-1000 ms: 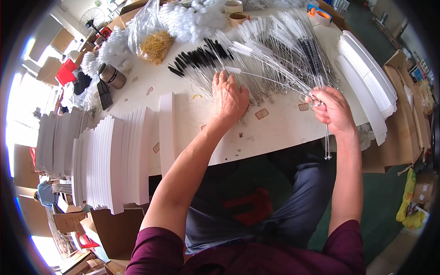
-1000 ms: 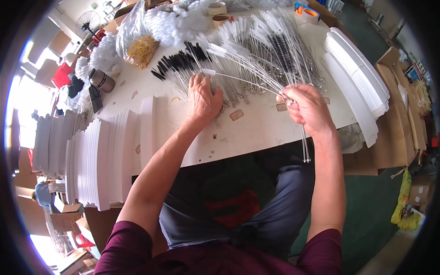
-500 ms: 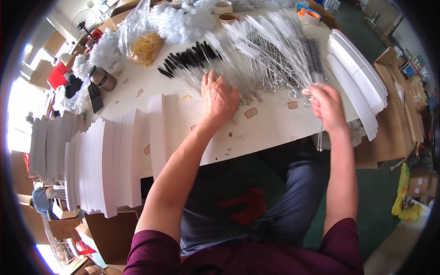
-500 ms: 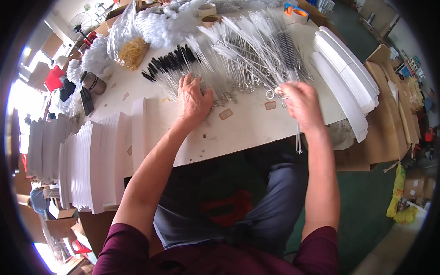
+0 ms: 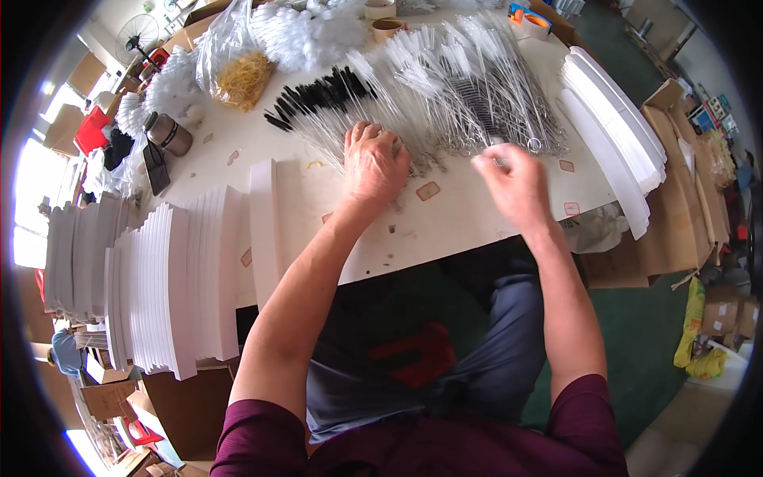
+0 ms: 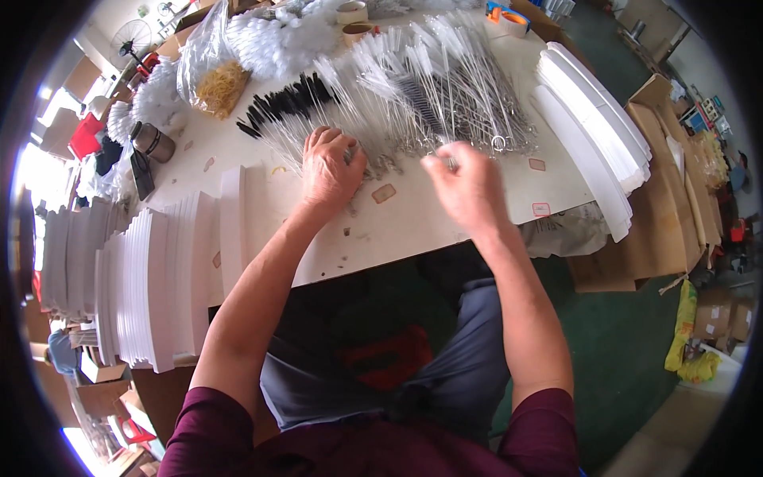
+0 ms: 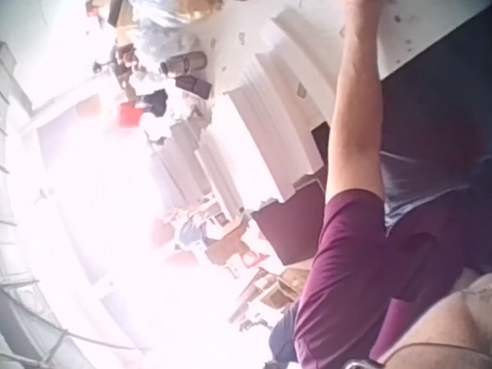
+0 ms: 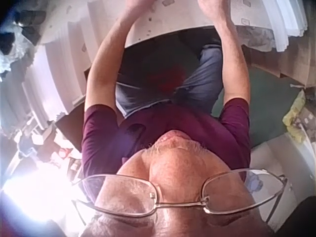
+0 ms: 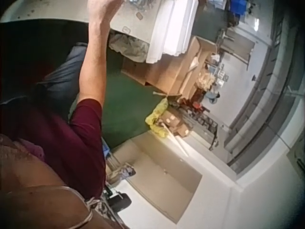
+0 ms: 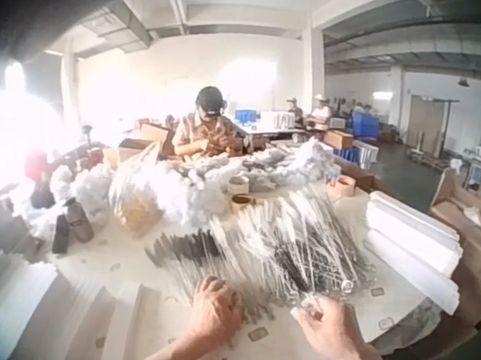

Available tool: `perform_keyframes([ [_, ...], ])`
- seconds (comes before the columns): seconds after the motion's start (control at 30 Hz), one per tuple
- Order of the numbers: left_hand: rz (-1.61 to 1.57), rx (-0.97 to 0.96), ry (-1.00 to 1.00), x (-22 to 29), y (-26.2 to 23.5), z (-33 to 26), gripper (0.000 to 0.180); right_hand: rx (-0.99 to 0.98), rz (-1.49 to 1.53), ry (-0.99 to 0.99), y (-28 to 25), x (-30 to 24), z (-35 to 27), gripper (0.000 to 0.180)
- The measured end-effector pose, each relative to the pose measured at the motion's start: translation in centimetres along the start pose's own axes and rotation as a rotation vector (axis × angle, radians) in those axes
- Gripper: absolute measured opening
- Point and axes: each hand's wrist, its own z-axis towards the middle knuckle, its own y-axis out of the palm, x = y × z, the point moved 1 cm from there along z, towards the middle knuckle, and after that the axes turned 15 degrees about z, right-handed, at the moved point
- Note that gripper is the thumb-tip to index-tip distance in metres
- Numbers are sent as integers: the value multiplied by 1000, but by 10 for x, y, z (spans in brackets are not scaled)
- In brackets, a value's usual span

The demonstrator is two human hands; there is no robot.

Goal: Assembling industrial cleaning brushes and placing them into cardboard boxes.

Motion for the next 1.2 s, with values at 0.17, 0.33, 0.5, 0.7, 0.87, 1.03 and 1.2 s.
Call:
perform_keyframes([
  [0.17, -35, -38, -49, -4, 8, -1, 24, -226, -145, 92, 53, -11, 24, 31],
  [0.33, -66, -52, -106, 0, 5, -2, 29, -324, -244, 134, 68, 0, 38, 28],
  [0.5, -78, -43, -123, -5, 5, -5, 30, -234, -407, 10, 66, 0, 35, 24],
  [0.7, -34, 12, -77, -1, 7, -4, 30, -39, -244, 30, 52, 14, 48, 25],
  [0.87, -65, -9, -47, -2, 7, -1, 30, 37, -103, 55, 22, 15, 70, 30],
  [1.03, -72, -23, -54, -2, 9, -3, 29, 53, -29, 80, 17, 10, 75, 30],
  [1.2, -4, 13, -99, -3, 10, -3, 24, 83, -119, 38, 10, 16, 77, 31],
])
